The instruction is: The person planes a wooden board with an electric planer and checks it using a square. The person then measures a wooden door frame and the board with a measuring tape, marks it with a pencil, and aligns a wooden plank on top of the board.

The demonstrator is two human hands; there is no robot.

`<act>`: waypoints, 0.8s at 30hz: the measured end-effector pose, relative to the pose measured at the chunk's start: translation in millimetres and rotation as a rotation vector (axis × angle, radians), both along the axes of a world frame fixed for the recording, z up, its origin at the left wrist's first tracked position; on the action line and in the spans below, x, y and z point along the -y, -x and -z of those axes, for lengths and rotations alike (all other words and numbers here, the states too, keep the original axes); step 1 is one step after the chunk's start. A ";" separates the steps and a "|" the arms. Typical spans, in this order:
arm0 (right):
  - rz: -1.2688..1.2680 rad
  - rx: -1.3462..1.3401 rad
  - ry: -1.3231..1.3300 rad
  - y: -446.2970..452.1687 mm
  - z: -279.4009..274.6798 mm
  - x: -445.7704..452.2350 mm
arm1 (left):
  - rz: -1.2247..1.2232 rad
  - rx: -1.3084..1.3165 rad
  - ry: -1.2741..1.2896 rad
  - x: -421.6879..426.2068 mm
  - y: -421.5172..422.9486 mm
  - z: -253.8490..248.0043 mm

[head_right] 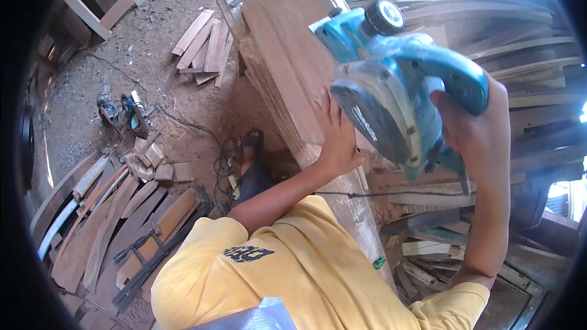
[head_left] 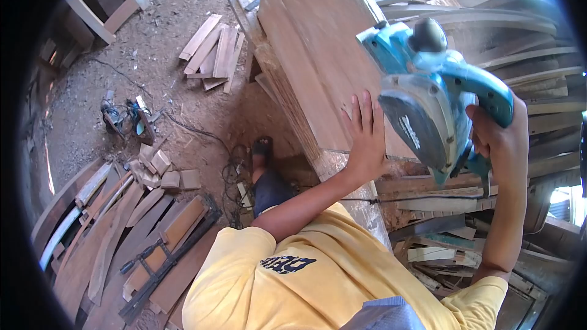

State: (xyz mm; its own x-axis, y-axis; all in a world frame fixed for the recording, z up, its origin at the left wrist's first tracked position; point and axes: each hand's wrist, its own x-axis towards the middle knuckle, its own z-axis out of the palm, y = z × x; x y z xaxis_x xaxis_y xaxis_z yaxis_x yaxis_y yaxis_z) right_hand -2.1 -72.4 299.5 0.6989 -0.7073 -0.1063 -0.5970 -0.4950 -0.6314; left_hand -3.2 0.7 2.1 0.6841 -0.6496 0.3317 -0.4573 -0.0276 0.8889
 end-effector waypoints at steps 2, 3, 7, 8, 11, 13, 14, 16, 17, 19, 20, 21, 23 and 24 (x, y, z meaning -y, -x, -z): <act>-0.003 0.053 0.003 -24.9 10.1 6.1 | 0.017 0.055 -0.039 -2.4 -21.4 10.6; -0.024 -0.003 0.007 -33.0 1.1 10.6 | -0.005 0.016 0.015 3.2 -2.9 3.5; -0.092 0.027 0.029 -79.7 6.0 20.0 | 0.007 0.032 0.018 -2.1 -10.2 3.7; -0.130 0.026 0.037 -89.8 7.1 25.3 | 0.003 0.032 0.019 -2.4 -9.6 3.9; -0.144 0.075 0.014 -121.9 10.1 27.5 | -0.003 0.031 0.005 -1.7 -7.1 3.2; -0.183 0.126 0.018 -144.2 12.4 27.8 | 0.032 0.002 -0.007 -1.5 -6.6 2.9; -0.187 0.128 0.018 -154.6 14.5 36.3 | 0.029 0.004 -0.006 -1.3 -6.6 3.8; -0.300 0.090 0.092 -178.1 20.2 58.9 | 0.028 0.031 -0.043 -0.9 -5.2 6.8; -0.273 0.078 0.111 -191.1 19.8 61.7 | 0.025 0.029 -0.042 -0.6 -3.9 7.9; -0.310 0.103 0.159 -217.2 24.2 63.5 | 0.003 0.030 0.042 1.4 -1.7 9.7; -0.340 0.137 0.208 -231.2 26.1 64.8 | 0.001 0.030 0.041 1.2 -3.0 10.2; -0.342 0.134 0.204 -249.5 25.6 68.3 | 0.009 0.026 0.054 0.5 -3.3 10.2; -0.228 0.141 0.005 -292.3 19.8 79.6 | 0.016 0.016 0.064 1.4 -2.6 11.6; -0.291 0.153 0.019 -309.0 19.2 86.3 | 0.005 0.027 0.082 2.4 -1.7 12.3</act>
